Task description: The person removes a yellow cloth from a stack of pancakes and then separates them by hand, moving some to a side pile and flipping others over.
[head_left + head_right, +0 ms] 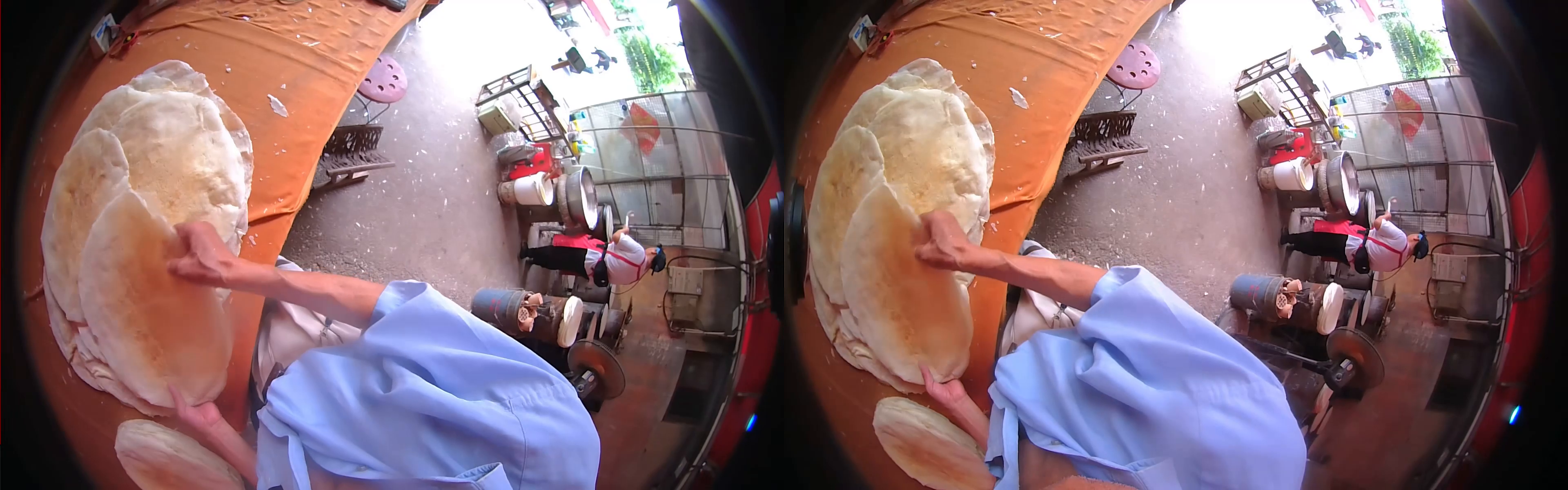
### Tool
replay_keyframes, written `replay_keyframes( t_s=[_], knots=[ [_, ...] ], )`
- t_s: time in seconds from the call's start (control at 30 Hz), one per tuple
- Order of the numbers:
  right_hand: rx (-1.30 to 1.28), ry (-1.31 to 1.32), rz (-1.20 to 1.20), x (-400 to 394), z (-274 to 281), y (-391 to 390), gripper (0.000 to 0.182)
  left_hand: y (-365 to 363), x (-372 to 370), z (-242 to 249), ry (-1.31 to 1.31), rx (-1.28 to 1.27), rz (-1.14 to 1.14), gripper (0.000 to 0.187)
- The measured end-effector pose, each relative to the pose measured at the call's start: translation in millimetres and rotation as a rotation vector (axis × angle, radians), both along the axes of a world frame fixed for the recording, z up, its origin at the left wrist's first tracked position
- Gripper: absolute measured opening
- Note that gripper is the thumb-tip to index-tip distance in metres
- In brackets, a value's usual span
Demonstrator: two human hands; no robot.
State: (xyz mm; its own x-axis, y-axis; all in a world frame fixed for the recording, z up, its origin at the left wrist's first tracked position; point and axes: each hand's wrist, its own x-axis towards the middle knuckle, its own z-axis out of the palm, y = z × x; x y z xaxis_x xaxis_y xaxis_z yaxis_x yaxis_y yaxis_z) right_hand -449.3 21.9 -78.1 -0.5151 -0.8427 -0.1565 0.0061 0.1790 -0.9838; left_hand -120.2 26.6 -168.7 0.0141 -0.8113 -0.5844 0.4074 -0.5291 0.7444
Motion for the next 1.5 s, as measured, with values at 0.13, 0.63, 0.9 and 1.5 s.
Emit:
replay_keyframes(
  t_s=[0.13, 0.63, 0.9, 1.5],
  knots=[
    [-0.231, -0.012, 0.110, 13.7, 51.8, 4.3, 0.019, -6.8, 28.5, -7.6, 0.335, 0.143, -0.042, 0.053],
    [-0.031, 0.038, -0.100, -84.4, 103.2, 27.3, 0.023, -12.8, -14.9, 11.7, 0.175, 0.200, 0.063, 0.054],
    [-0.315, 0.336, 0.371, -72.0, 215.2, -56.0, 0.020, -9.0, -22.4, -15.2, 0.403, -0.019, 0.166, 0.056],
    [0.109, 0.000, 0.101, -56.1, 39.2, -192.1, 0.019, -11.2, -28.1, 45.4, 0.079, -0.036, 0.198, 0.016]
  ],
)
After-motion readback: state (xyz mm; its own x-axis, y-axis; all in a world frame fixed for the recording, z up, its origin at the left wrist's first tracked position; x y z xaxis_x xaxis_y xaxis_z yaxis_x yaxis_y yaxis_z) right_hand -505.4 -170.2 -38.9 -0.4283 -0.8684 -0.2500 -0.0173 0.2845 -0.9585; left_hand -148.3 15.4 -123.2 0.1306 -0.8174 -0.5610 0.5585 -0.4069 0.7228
